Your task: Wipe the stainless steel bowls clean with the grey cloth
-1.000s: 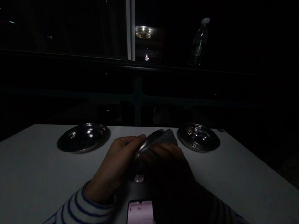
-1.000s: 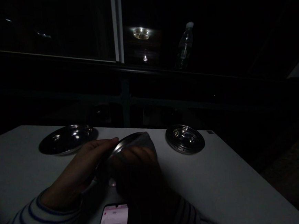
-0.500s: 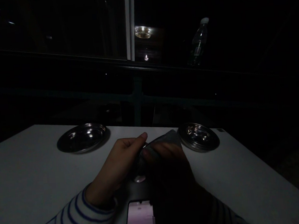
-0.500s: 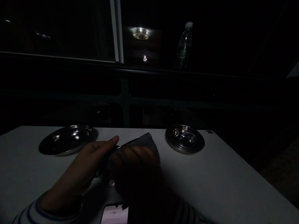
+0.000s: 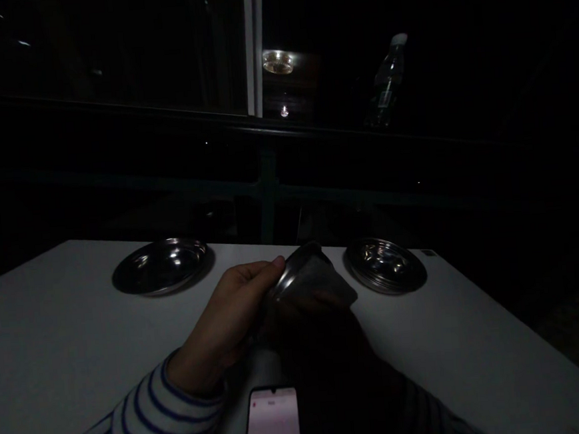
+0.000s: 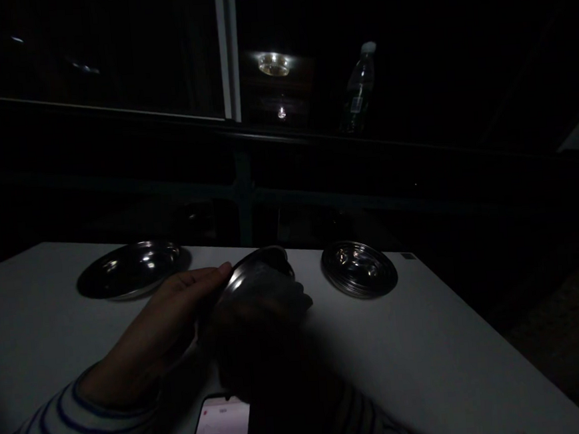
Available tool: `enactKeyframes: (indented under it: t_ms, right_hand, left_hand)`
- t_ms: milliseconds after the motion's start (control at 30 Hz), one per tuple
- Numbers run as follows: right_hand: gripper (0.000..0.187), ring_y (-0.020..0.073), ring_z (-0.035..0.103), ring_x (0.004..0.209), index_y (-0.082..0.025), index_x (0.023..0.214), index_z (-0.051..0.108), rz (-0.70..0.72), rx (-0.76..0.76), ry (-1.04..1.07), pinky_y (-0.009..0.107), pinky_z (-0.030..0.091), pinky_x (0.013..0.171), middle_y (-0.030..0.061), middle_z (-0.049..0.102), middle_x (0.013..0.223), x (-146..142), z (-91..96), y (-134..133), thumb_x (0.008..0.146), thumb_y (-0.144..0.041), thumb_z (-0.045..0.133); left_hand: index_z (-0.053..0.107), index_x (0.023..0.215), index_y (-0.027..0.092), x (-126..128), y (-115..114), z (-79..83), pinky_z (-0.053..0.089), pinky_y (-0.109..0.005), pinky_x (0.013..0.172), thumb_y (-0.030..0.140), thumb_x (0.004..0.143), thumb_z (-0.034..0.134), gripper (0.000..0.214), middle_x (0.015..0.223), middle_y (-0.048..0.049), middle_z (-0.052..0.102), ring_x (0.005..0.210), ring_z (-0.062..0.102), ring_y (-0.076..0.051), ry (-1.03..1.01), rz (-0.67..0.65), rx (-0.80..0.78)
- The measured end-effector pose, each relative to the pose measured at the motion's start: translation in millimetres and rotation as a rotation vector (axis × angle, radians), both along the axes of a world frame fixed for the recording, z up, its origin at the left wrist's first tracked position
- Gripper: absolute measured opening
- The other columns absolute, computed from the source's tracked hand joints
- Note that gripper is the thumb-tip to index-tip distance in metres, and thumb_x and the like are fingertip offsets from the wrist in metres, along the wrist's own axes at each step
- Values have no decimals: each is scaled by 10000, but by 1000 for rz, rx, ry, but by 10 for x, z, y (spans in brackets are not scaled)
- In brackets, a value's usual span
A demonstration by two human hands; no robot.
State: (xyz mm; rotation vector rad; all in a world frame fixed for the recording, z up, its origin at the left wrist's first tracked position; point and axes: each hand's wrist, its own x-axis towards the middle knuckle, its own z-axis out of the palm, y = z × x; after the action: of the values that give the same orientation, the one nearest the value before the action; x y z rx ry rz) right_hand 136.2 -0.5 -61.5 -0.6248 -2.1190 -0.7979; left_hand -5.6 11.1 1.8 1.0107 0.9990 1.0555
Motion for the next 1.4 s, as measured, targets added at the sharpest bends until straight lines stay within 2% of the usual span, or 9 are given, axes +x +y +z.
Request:
enactKeyframes:
  t_ms: [167, 300, 433, 533, 633, 833, 1067, 1267, 1400]
  right_hand:
    - [311, 239, 496, 1000, -121, 1101, 523, -110, -132, 164, 400, 430, 801, 125, 565, 1070, 188, 161, 88, 865, -301, 430]
    - [269, 218, 483, 1030, -129, 1088, 537, -21, -92, 94, 399, 376, 892, 80, 585, 1045, 31, 69, 1, 854, -224, 445]
    - [268, 181, 485, 1015, -147, 1086, 545, -26, -56, 71, 360, 349, 921, 44, 599, 1008, -37, 49, -28, 829, -177, 474]
    - [321, 228, 490, 1006, -140, 1112, 517, -86, -108, 165, 400, 403, 844, 100, 564, 1055, 78, 129, 44, 824, -280, 494]
    - [325, 250, 477, 1019, -132, 1108, 508, -138, -139, 223, 408, 430, 809, 136, 524, 1097, 137, 157, 78, 848, -320, 451]
    - [334, 209, 478, 1045, -147, 1165, 481, 4, -91, 51, 407, 393, 904, 86, 561, 1053, 69, 84, 20, 847, -241, 445]
    - [342, 245, 475, 1046, -145, 1153, 482, -52, -140, 236, 434, 421, 850, 125, 522, 1114, 176, 66, 99, 848, -296, 449]
    - [287, 186, 498, 1030, -185, 1099, 564, 42, -18, 5, 382, 373, 929, 35, 596, 1031, 58, -14, -27, 816, -185, 515]
    - [315, 229, 492, 1022, -140, 1120, 515, -12, -53, 191, 404, 435, 842, 106, 548, 1074, 227, 76, 99, 839, -278, 475]
  left_hand:
    - [609, 582, 130, 39, -39, 41, 325, -174, 399, 464, 755, 549, 381, 484, -6, 555, 403, 462, -76, 2, -26, -26]
    - [590, 541, 136, 37, -30, 39, 317, -171, 391, 488, 756, 533, 416, 453, 8, 526, 400, 464, -78, 36, 1, -37]
    - [555, 496, 141, 35, -20, 30, 309, -174, 387, 533, 730, 538, 457, 437, 19, 510, 385, 446, -73, 42, -11, -30]
    - [574, 512, 140, 40, -30, 41, 344, -185, 414, 552, 739, 511, 475, 465, -5, 552, 409, 485, -87, 41, -26, -27]
    - [571, 511, 143, 34, -37, 49, 337, -187, 402, 521, 719, 561, 431, 444, 3, 539, 383, 464, -80, 42, -19, -33]
    - [617, 607, 146, -17, -14, 41, 324, -182, 367, 432, 687, 638, 298, 456, 13, 554, 379, 472, -86, 57, 27, 1]
    - [636, 685, 126, -43, 2, 14, 371, -200, 419, 435, 687, 640, 309, 534, -20, 601, 457, 535, -119, 57, 47, -3]
    - [632, 645, 121, -66, 13, 44, 340, -178, 390, 422, 702, 628, 306, 500, -11, 586, 414, 501, -92, 96, 104, 36]
    - [630, 657, 127, -72, 5, 50, 347, -185, 390, 446, 700, 623, 322, 513, -20, 601, 420, 512, -102, 101, 65, 37]
